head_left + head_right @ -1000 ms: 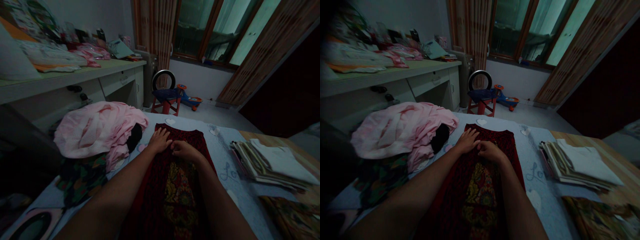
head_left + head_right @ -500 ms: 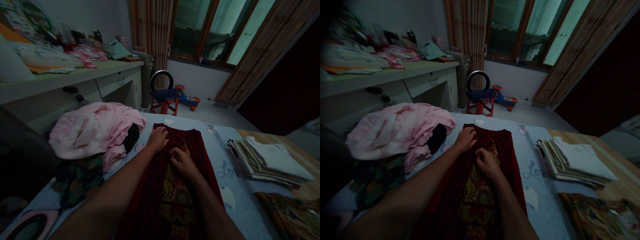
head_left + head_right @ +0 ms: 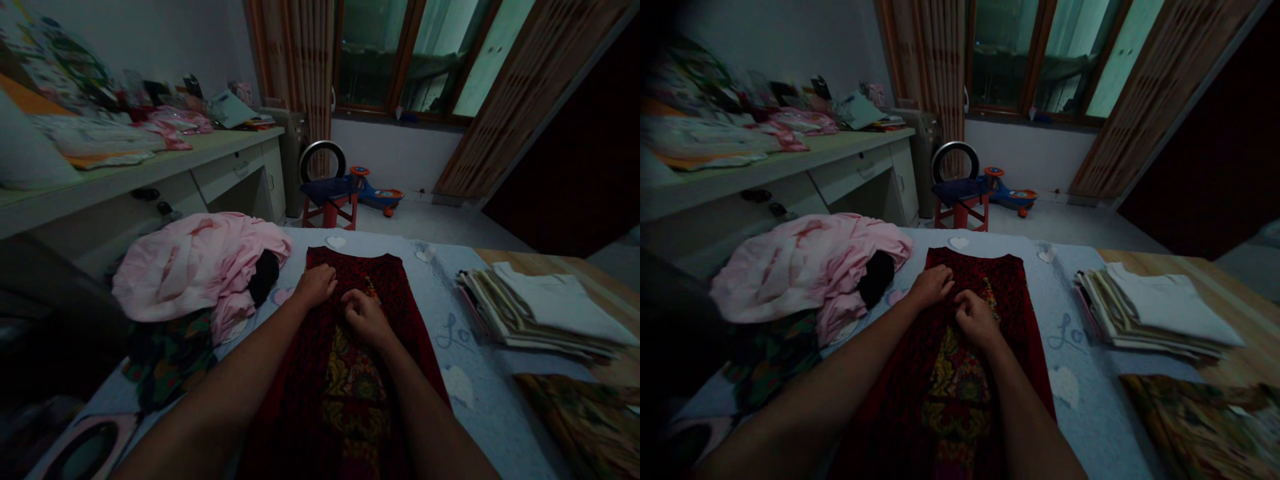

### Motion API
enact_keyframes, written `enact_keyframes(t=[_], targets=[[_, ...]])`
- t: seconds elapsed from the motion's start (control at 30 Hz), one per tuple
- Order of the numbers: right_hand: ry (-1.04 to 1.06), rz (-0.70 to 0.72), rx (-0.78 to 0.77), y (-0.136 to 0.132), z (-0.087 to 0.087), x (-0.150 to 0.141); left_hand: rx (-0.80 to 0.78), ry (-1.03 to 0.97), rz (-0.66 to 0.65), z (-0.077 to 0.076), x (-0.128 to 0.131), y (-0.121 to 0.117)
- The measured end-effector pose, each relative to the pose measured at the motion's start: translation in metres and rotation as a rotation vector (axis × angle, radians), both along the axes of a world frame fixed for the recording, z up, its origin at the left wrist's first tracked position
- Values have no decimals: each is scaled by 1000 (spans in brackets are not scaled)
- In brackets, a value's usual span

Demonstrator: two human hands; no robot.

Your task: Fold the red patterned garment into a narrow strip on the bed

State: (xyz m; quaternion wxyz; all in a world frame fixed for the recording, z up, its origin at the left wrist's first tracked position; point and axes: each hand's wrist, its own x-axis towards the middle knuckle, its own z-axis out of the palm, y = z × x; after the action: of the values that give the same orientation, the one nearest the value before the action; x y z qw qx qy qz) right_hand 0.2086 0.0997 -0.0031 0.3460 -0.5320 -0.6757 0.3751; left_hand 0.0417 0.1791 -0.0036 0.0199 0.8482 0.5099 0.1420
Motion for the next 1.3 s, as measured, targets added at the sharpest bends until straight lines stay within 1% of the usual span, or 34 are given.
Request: enact_keyframes(t=[0.1, 0.17, 0.27, 0.33, 0.4, 0.43, 0.47, 0.53, 0.57, 0.63, 0.7, 0.8, 0.9, 1.07, 1.2, 1.3], targets=[[69, -38, -42, 4, -4, 1, -16, 35, 30, 7, 2, -7], [100, -58, -72, 6, -6, 1, -37, 52, 47, 13, 2, -16], [107, -57, -169, 9, -3, 1, -101, 7, 68, 22, 2, -42], [77, -8, -270, 14, 3, 2, -177, -82, 74, 25, 3, -64], [17, 63, -343, 23, 12, 6, -202, -154, 68, 25, 6, -86], [-20, 86, -339, 28, 17, 9, -201, -164, 59, 23, 8, -95], [-68, 71, -305, 35, 22, 12, -191, -170, 61, 21, 10, -102], [-203, -103, -99, 48, 29, 18, -153, -182, 94, 15, 13, -111], [-282, -210, -14, 53, 31, 20, -134, -187, 115, 12, 14, -113], [-410, -389, 68, 62, 30, 23, -103, -192, 138, 7, 15, -114], [-500, -470, 72, 65, 25, 23, -82, -190, 137, 5, 13, -113], [-584, -461, 52, 64, 16, 21, -63, -192, 131, 4, 10, -112], [-621, -445, 52, 63, 11, 18, -48, -213, 136, 2, 8, -113], [-497, -473, 143, 68, 10, 17, -54, -210, 139, 1, 8, -112], [-410, -526, 114, 71, 9, 17, -63, -132, 115, 5, 8, -112], [-383, -562, 114, 72, 7, 18, -45, -121, 89, 8, 7, -113]])
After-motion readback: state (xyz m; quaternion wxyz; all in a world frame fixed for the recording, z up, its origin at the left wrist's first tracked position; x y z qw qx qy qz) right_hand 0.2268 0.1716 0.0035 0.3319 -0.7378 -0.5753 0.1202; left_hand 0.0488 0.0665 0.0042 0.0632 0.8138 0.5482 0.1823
